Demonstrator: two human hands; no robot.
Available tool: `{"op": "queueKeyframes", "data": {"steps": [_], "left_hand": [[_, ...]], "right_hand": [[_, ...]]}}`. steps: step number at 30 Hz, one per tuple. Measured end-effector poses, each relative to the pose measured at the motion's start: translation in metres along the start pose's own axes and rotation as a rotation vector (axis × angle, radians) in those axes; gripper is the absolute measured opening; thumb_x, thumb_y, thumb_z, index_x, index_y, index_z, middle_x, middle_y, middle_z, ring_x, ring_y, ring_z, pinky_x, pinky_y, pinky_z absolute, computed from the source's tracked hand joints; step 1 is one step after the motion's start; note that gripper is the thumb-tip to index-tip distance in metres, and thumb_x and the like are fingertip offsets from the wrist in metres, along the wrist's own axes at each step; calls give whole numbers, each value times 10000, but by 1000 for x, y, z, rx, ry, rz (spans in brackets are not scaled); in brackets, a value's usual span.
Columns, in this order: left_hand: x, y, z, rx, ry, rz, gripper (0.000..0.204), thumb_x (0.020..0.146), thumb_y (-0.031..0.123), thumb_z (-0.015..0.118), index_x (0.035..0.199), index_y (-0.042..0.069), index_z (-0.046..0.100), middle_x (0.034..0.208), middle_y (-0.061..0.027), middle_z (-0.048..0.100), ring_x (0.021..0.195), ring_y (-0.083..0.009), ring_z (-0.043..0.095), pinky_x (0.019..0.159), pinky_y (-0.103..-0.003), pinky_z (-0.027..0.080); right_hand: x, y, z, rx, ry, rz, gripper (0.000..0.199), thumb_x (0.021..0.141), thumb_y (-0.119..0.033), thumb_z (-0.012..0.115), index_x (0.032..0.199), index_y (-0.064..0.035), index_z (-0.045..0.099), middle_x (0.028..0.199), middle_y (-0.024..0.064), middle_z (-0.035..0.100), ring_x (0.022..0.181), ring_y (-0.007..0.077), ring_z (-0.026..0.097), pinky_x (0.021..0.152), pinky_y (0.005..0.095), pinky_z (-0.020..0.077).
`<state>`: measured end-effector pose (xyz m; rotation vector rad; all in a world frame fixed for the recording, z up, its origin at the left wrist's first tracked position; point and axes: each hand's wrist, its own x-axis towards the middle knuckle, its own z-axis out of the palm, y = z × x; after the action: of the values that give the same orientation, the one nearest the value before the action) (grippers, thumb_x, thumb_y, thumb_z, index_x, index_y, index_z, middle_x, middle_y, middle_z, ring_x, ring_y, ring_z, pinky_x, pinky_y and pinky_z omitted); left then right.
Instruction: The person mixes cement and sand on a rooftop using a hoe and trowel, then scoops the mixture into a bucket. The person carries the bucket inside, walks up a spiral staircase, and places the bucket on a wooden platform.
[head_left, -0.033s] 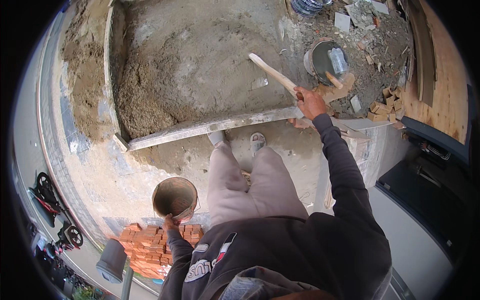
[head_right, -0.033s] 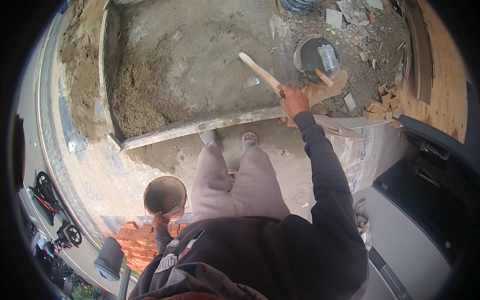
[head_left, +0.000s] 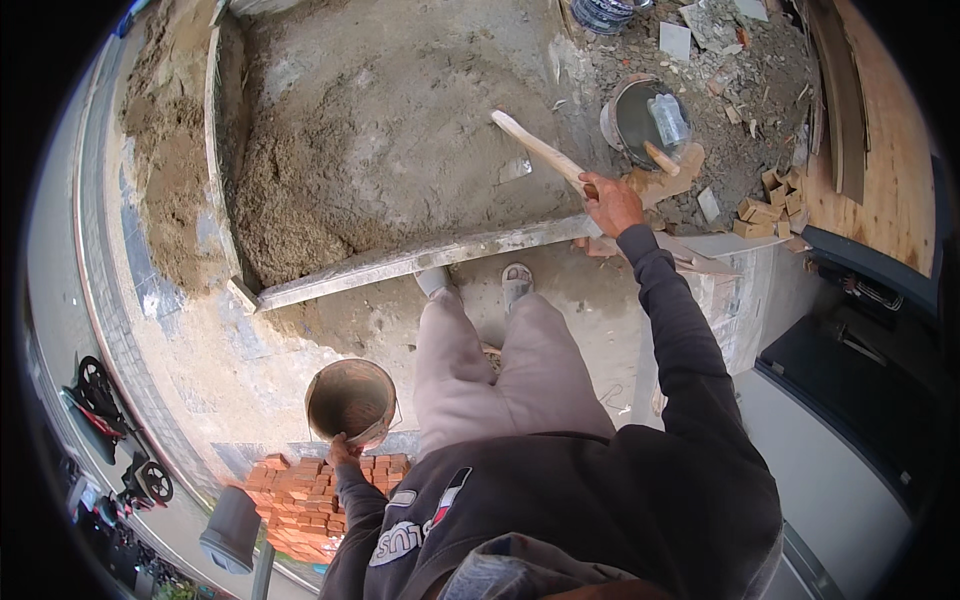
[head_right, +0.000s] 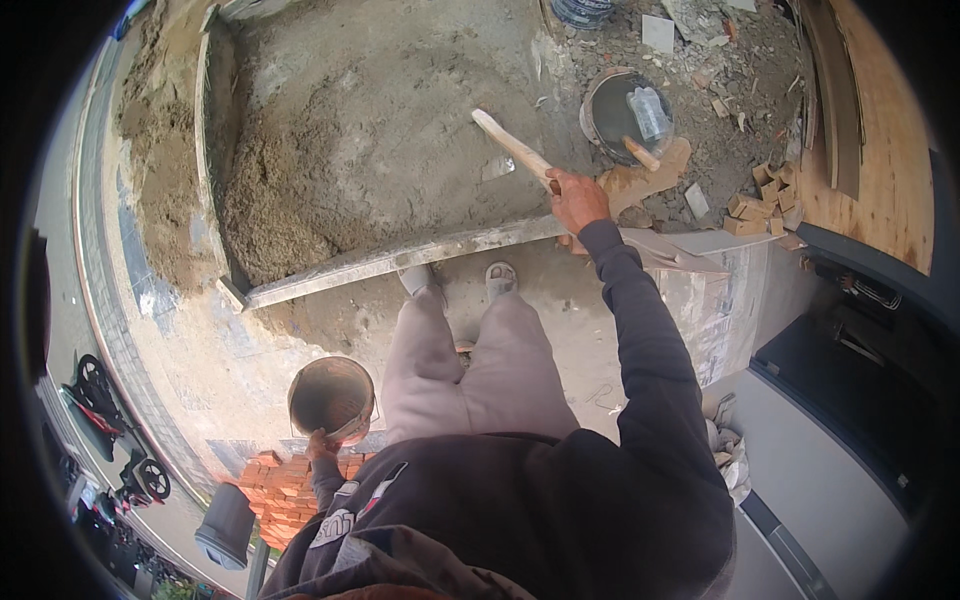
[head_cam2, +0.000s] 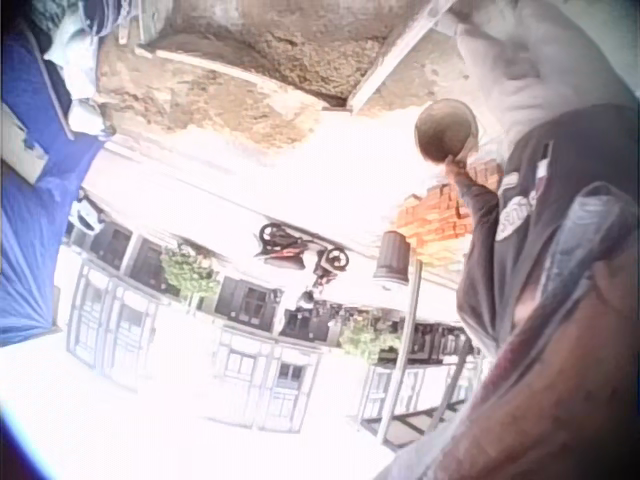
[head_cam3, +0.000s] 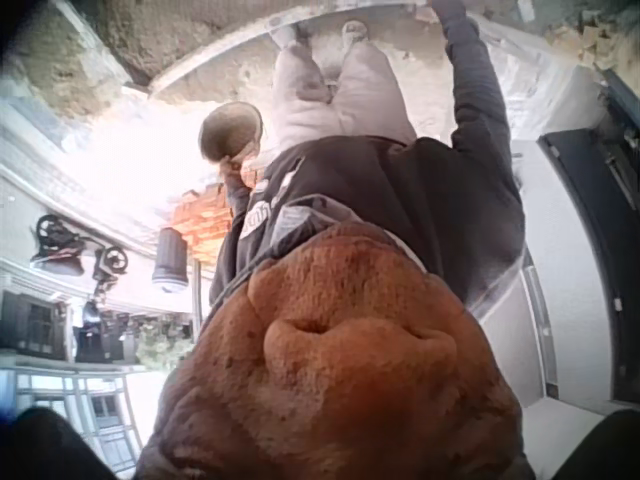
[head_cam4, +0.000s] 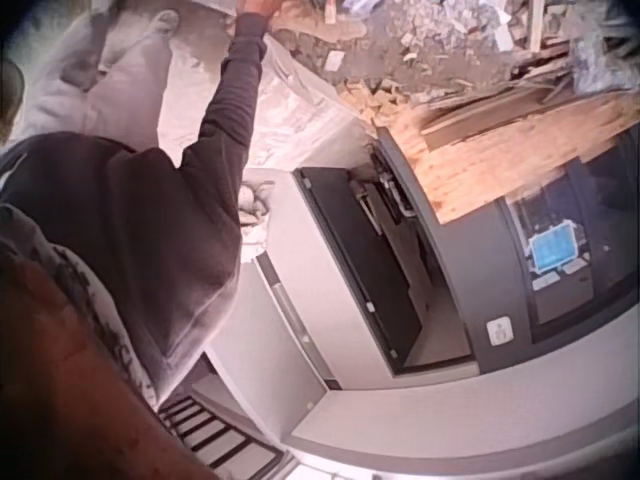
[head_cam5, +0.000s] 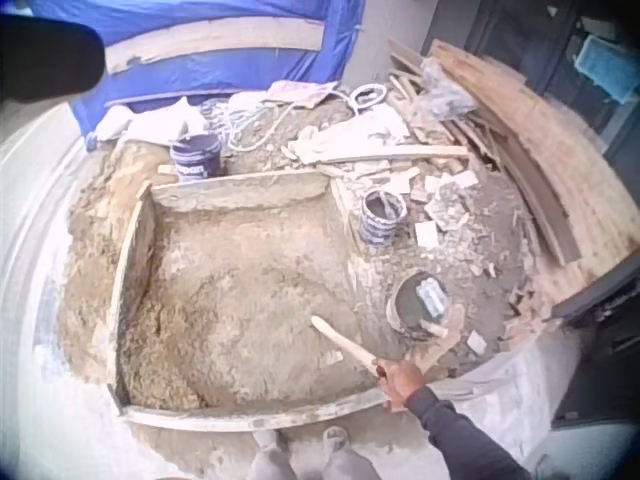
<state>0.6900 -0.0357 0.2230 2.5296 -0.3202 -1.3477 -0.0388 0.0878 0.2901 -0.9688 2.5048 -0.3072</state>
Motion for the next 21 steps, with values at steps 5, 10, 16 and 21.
{"op": "queueKeyframes", "data": {"steps": [5,10,16,21], "left_hand": [[-25,7,0,56,-41,106,224,731,196,665,868,39,581,709,-80,550,611,-221,554,566,-364,513],[-86,3,5,20,-88,154,233,762,174,665,933,35,589,799,-100,595,697,-214,585,623,-326,517],[-138,-56,-4,271,-117,473,207,741,193,639,901,73,585,721,-43,551,619,-166,542,541,-314,499],[-200,-93,1,151,53,197,211,718,195,649,852,45,586,720,-62,567,651,-186,561,597,-345,540]], "right_hand": [[31,23,-14,472,-41,183,346,784,-289,561,1075,-120,640,922,93,675,810,255,635,711,350,499],[52,123,-31,1278,-90,372,374,918,-304,444,1154,-43,572,1031,103,605,869,206,603,721,321,514],[121,252,2,1708,83,530,427,917,-236,446,1247,35,427,1121,249,533,965,347,588,831,441,521],[175,295,42,1876,175,717,486,905,-207,472,1291,58,342,1248,308,405,1104,420,490,885,495,490]]}}
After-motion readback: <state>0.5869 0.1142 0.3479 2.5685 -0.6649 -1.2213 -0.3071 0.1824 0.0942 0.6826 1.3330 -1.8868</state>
